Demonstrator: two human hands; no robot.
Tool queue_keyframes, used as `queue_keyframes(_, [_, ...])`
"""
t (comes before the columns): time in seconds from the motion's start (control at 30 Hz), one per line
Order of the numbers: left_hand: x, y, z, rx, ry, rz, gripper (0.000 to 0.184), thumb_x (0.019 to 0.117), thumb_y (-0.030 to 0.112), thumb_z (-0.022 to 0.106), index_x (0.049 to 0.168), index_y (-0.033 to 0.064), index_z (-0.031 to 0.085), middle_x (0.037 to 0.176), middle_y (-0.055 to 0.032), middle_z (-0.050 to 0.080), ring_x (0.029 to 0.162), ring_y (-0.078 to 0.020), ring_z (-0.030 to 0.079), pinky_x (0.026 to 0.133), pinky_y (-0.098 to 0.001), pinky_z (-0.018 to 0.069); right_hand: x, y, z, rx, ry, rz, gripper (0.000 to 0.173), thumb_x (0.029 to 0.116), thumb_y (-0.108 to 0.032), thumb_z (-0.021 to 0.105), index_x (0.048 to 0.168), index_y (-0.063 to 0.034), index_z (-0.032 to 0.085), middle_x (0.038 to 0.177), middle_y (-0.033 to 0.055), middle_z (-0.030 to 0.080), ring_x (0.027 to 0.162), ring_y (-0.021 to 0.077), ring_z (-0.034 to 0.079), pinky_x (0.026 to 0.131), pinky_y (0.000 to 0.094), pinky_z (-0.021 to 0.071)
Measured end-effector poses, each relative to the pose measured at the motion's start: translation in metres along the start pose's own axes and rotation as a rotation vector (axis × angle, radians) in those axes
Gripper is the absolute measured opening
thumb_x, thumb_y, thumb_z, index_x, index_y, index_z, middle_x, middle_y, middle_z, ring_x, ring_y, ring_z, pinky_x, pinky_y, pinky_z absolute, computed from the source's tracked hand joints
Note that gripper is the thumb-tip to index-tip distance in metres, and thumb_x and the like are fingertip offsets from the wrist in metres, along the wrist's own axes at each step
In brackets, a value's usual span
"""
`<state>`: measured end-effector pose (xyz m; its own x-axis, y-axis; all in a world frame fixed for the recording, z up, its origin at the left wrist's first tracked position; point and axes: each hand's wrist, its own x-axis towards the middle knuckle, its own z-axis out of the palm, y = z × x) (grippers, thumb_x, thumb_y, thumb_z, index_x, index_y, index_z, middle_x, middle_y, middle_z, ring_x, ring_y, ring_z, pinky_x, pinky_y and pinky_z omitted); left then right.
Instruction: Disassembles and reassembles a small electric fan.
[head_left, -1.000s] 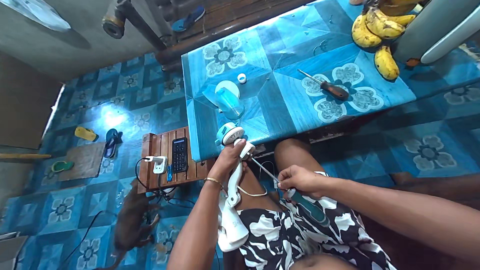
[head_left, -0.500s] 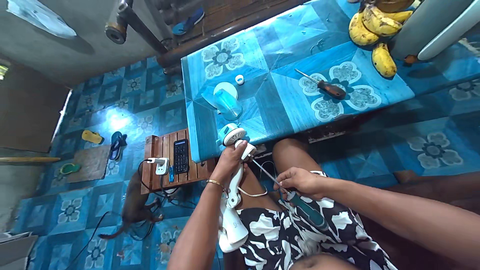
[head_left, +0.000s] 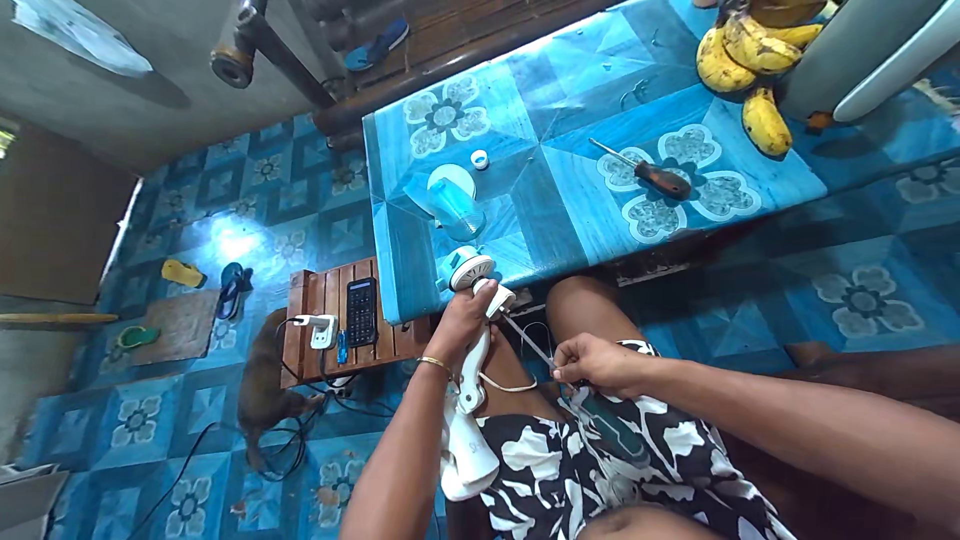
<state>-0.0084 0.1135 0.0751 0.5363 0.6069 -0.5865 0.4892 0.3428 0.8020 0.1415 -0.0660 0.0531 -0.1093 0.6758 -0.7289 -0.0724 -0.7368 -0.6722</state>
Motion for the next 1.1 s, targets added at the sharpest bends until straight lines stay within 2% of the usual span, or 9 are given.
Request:
queue_keyframes(0.13, [-0.001, 0.001, 0.000, -0.003, -0.016, -0.003, 0.041, 0.1091, 0.040, 0.044, 0.108, 0.0018, 0.060, 0.072, -0.0083, 0.064, 0.050, -0.0134, 0.060, 0.049, -0.0260, 0.0544, -0.002, -0.003, -0.002, 0.078, -0.045, 0.021, 0.007, 0.1026, -0.005, 0.058, 0.096, -0.0068, 0.055, 0.078, 0.0013, 0.067, 0.064, 0.0092, 0.066, 0.061, 0.0234, 0.0552])
queue_keyframes(0.23, [0.000, 0.001, 0.000, 0.023, -0.022, -0.015, 0.043, 0.1090, 0.040, 0.044, 0.106, 0.0009, 0.061, 0.072, -0.0084, 0.064, 0.051, -0.0137, 0.061, 0.049, -0.0265, 0.0552, -0.005, -0.004, -0.001, 0.104, -0.055, 0.027, 0.001, 0.1033, -0.006, 0.057, 0.102, -0.0063, 0.057, 0.076, 0.0017, 0.069, 0.064, 0.0103, 0.068, 0.060, 0.0236, 0.0554])
queue_keyframes(0.3, [0.001, 0.001, 0.001, 0.046, -0.030, -0.009, 0.043, 0.1089, 0.041, 0.044, 0.106, 0.0009, 0.061, 0.071, -0.0079, 0.063, 0.051, -0.0135, 0.060, 0.050, -0.0268, 0.0552, -0.007, -0.005, -0.003, 0.095, -0.090, 0.034, 0.006, 0.1046, -0.007, 0.055, 0.108, -0.0054, 0.059, 0.078, 0.0010, 0.068, 0.065, 0.0095, 0.068, 0.061, 0.0230, 0.0557])
queue_keyframes(0.4, [0.001, 0.001, 0.002, 0.060, -0.044, 0.011, 0.043, 0.1087, 0.041, 0.045, 0.107, 0.0010, 0.060, 0.071, -0.0076, 0.063, 0.051, -0.0132, 0.060, 0.050, -0.0267, 0.0547, -0.010, -0.010, -0.001, 0.078, -0.078, 0.063, 0.006, 0.1044, -0.009, 0.057, 0.099, -0.0061, 0.059, 0.075, 0.0009, 0.069, 0.062, 0.0086, 0.067, 0.057, 0.0216, 0.0540])
queue_keyframes(0.53, [0.000, 0.001, 0.003, 0.049, -0.062, 0.007, 0.040, 0.1087, 0.040, 0.045, 0.108, 0.0021, 0.059, 0.071, -0.0075, 0.062, 0.050, -0.0133, 0.060, 0.049, -0.0270, 0.0555, -0.011, -0.013, 0.002, 0.091, -0.037, 0.056, 0.015, 0.0974, -0.002, 0.065, 0.088, -0.0067, 0.054, 0.067, 0.0007, 0.063, 0.057, 0.0102, 0.065, 0.059, 0.0249, 0.0569])
queue_keyframes(0.67, [0.001, 0.001, 0.001, 0.040, -0.076, 0.006, 0.042, 0.1088, 0.041, 0.044, 0.109, 0.0016, 0.060, 0.073, -0.0080, 0.065, 0.052, -0.0132, 0.061, 0.050, -0.0263, 0.0551, -0.007, -0.008, 0.004, 0.099, 0.033, 0.039, 0.025, 0.0916, 0.000, 0.071, 0.087, -0.0086, 0.049, 0.063, 0.0002, 0.058, 0.049, 0.0096, 0.058, 0.050, 0.0243, 0.0522])
queue_keyframes(0.77, [-0.001, 0.002, 0.001, 0.042, -0.072, -0.012, 0.043, 0.1089, 0.041, 0.044, 0.112, 0.0016, 0.059, 0.075, -0.0082, 0.065, 0.053, -0.0130, 0.061, 0.051, -0.0260, 0.0551, -0.007, -0.007, 0.008, 0.120, 0.103, 0.065, 0.029, 0.0921, -0.002, 0.073, 0.090, -0.0084, 0.045, 0.063, 0.0012, 0.054, 0.044, 0.0107, 0.053, 0.047, 0.0260, 0.0528])
queue_keyframes(0.97, [0.000, 0.001, 0.000, 0.003, -0.068, -0.003, 0.042, 0.1088, 0.042, 0.043, 0.113, 0.0031, 0.059, 0.075, -0.0087, 0.065, 0.053, -0.0133, 0.061, 0.050, -0.0259, 0.0552, -0.014, 0.010, 0.020, 0.108, 0.026, 0.022, 0.019, 0.0979, -0.011, 0.068, 0.095, -0.0089, 0.050, 0.068, -0.0003, 0.055, 0.049, 0.0103, 0.056, 0.048, 0.0262, 0.0530])
queue_keyframes(1.1, [0.001, 0.000, -0.002, -0.036, -0.066, -0.012, 0.044, 0.1091, 0.043, 0.041, 0.115, 0.0034, 0.060, 0.077, -0.0092, 0.067, 0.053, -0.0142, 0.062, 0.050, -0.0262, 0.0546, -0.025, 0.034, 0.033, 0.237, 0.154, -0.157, 0.014, 0.0995, -0.013, 0.063, 0.091, -0.0092, 0.052, 0.066, -0.0009, 0.058, 0.051, 0.0102, 0.058, 0.048, 0.0258, 0.0527])
